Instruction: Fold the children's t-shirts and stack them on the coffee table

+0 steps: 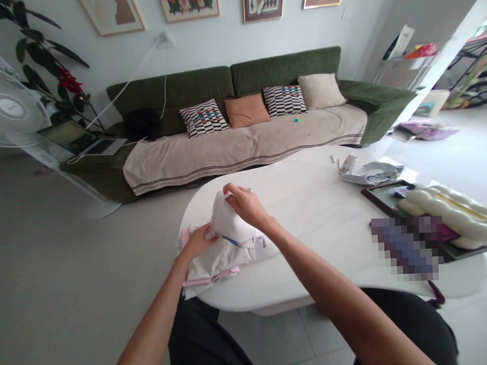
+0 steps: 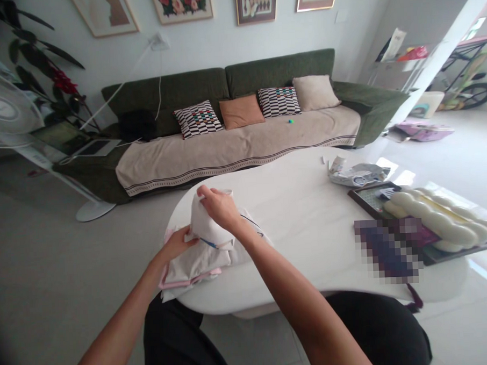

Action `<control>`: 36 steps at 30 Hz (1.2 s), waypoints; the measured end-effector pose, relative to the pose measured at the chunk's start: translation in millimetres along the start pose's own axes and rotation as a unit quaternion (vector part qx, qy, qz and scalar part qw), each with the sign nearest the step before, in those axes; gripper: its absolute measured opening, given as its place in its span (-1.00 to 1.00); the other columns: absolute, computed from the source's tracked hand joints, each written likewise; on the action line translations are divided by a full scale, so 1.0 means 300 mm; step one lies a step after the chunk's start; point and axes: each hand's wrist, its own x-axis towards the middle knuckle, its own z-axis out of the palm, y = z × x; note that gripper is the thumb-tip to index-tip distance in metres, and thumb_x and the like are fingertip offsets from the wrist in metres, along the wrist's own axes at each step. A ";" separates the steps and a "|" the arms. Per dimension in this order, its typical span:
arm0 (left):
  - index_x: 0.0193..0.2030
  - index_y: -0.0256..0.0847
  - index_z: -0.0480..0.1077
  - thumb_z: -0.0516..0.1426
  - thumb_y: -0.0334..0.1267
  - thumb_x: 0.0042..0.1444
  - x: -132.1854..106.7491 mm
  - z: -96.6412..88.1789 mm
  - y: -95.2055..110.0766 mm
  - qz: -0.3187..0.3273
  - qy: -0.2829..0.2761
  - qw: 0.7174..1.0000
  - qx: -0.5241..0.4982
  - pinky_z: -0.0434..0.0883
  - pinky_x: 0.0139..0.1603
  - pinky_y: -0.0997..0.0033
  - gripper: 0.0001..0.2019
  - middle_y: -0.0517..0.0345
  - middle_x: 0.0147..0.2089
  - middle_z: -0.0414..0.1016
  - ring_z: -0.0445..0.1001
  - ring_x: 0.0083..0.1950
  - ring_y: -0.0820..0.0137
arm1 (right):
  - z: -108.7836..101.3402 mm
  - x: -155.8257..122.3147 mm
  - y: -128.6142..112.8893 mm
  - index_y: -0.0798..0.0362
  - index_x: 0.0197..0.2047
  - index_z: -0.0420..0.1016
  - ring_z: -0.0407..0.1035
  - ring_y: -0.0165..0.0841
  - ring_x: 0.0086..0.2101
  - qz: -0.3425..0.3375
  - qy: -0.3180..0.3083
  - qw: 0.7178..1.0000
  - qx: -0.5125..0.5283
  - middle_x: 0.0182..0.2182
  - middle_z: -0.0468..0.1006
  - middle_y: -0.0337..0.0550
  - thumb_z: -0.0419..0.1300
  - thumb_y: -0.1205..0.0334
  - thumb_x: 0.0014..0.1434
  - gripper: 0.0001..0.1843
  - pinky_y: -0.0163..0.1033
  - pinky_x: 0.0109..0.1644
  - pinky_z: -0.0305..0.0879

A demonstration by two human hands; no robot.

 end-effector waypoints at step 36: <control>-0.37 -0.25 0.28 0.11 -0.17 -0.06 0.125 -0.382 0.093 -0.106 0.278 0.886 -0.355 0.25 -0.42 0.53 -0.81 0.33 -0.53 0.32 0.28 -0.47 0.53 | -0.137 -0.253 0.423 0.07 -0.32 0.30 0.35 -0.48 -0.45 0.308 -0.003 0.943 0.125 -0.48 0.45 -0.26 -0.02 0.21 0.10 -0.85 -0.36 -0.36 0.26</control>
